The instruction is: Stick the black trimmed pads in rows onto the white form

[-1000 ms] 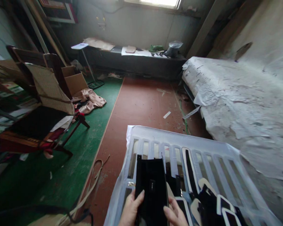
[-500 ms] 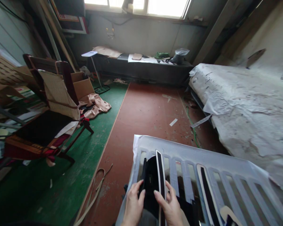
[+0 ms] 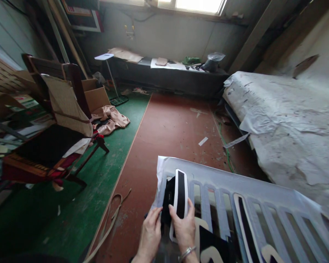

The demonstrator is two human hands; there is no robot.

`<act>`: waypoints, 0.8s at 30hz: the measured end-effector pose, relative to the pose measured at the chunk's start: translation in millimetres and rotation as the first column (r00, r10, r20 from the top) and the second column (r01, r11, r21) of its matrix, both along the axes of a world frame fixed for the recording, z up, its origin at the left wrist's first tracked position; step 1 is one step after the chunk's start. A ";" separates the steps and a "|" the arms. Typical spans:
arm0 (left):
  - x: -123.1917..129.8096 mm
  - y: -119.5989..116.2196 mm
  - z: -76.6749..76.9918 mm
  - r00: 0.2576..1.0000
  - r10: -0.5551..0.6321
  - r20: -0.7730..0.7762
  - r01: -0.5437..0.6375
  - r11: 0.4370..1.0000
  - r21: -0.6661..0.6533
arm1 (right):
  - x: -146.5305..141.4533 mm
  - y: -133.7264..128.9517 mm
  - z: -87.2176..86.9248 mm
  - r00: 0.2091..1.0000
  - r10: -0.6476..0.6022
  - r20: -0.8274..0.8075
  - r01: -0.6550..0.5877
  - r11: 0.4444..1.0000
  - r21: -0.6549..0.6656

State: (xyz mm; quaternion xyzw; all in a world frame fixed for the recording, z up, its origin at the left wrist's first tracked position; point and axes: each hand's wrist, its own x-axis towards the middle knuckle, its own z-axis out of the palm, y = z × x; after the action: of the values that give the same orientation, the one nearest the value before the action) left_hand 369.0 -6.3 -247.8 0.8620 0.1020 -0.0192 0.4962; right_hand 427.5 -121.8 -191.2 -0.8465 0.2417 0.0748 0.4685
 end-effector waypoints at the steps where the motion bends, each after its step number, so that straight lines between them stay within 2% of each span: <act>1: 1.3 2.6 2.5 0.998 -0.062 -0.004 0.062 0.998 -0.011 | 1.0 2.9 -3.5 0.999 -0.008 0.032 0.008 1.000 -0.012; 4: 1.9 3.1 10.1 0.972 -0.231 -0.029 0.233 0.969 0.080 | 0.9 5.8 -14.8 0.998 -0.007 0.068 0.011 0.999 -0.047; 6: 1.1 0.9 14.4 0.971 -0.235 -0.047 0.239 0.963 0.126 | -1.9 5.0 -21.9 0.998 0.044 0.051 -0.040 0.997 -0.072; 9: 1.5 2.0 17.7 0.997 -0.077 -0.019 0.077 0.997 0.027 | -9.6 6.3 -31.6 0.990 0.135 0.035 -0.128 0.980 -0.150; 11: 4.5 6.7 17.5 0.999 0.043 0.014 -0.042 0.997 -0.064 | -15.7 10.9 -37.3 0.985 0.173 0.025 -0.164 0.965 -0.207; 14: 15.3 15.8 16.5 0.995 0.097 0.035 -0.092 0.988 -0.124 | -23.1 21.8 -44.3 0.969 0.249 0.013 -0.233 0.925 -0.299; 16: 26.9 20.7 17.8 0.997 0.062 0.055 -0.059 0.997 -0.052 | -26.1 28.8 -49.2 0.962 0.271 -0.016 -0.258 0.894 -0.366; 19: 48.2 24.9 23.3 0.995 -0.053 0.082 0.036 0.980 0.198 | -29.4 34.2 -59.6 0.944 0.322 -0.078 -0.324 0.847 -0.421; 21: 62.1 25.9 26.7 0.983 -0.167 0.081 0.130 0.930 0.345 | -31.7 32.9 -67.8 0.922 0.378 -0.086 -0.370 0.794 -0.483; 24: 78.2 26.5 25.5 0.927 -0.369 0.071 0.295 0.830 0.474 | -34.8 25.5 -76.6 0.901 0.428 -0.063 -0.372 0.692 -0.618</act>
State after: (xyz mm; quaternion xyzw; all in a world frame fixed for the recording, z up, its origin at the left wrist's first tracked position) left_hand 447.2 20.2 -222.3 0.9570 -0.0881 -0.0120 0.2762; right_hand 392.7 -96.3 -267.8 -0.9864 0.0419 0.0554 0.1486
